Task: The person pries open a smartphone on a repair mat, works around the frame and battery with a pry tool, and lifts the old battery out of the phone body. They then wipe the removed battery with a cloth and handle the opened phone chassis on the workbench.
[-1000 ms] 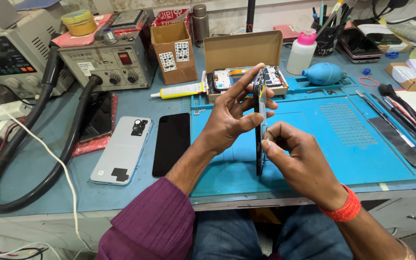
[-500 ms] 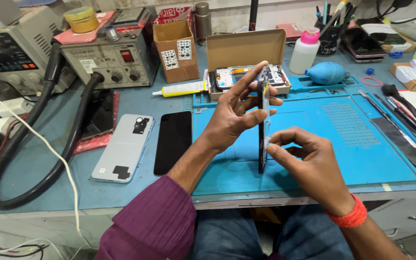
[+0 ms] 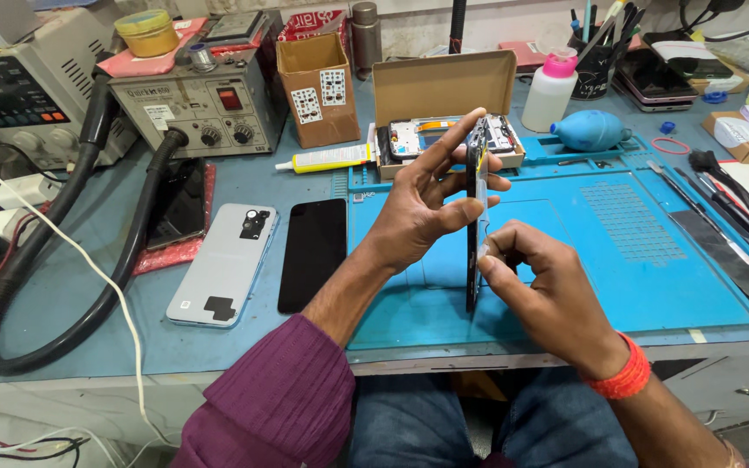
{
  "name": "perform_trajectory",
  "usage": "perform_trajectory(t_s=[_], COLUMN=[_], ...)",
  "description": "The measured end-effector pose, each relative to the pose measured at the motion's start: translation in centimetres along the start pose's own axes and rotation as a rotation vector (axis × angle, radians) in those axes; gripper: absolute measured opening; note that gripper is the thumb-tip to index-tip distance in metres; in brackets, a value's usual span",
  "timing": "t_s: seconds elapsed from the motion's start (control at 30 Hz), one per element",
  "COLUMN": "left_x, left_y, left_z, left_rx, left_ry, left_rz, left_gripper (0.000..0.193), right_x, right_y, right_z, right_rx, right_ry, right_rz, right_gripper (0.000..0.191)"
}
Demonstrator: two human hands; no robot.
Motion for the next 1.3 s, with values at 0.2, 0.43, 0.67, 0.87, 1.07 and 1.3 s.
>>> perform_trajectory(t_s=[0.2,0.43,0.67,0.87,1.07,1.3], left_x=[0.1,0.1,-0.1,0.0,0.7,2.6], left_y=[0.1,0.1,0.0,0.0,-0.4,-0.3], left_z=[-0.1,0.1,0.2,0.4,-0.6,-2.2], left_rx=[-0.002,0.011,0.048,0.029,0.077,0.049], left_ry=[-0.011,0.0,0.065,0.185,0.3,-0.1], left_rz=[-0.009,-0.009,-0.02,0.001,0.04,0.204], left_gripper=[0.096,0.096,0.092,0.081,0.068,0.046], right_x=[-0.3,1.0,1.5,0.2,1.1,2.5], right_y=[0.6,1.4,-0.5,-2.5,-2.1,-1.3], right_z=[-0.3,-1.0,0.0,0.9,1.5,1.9], right_rx=[-0.047,-0.038,-0.086,-0.155,-0.192,-0.141], right_ry=[-0.055,-0.006,-0.05,-0.443,-0.426,-0.303], right_rz=[-0.019,0.113,0.215,-0.012,0.017,0.157], right_gripper=[0.008,0.013,0.035,0.052,0.037,0.032])
Point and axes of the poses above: each hand's wrist, its own y-axis away from the middle knuckle, its own x-axis out of the back of the hand, z = x × y, the point moved 5 cm from there along -y, towards the middle knuckle, and after that the axes turned 7 degrees about -z, right-handed, at the moved point
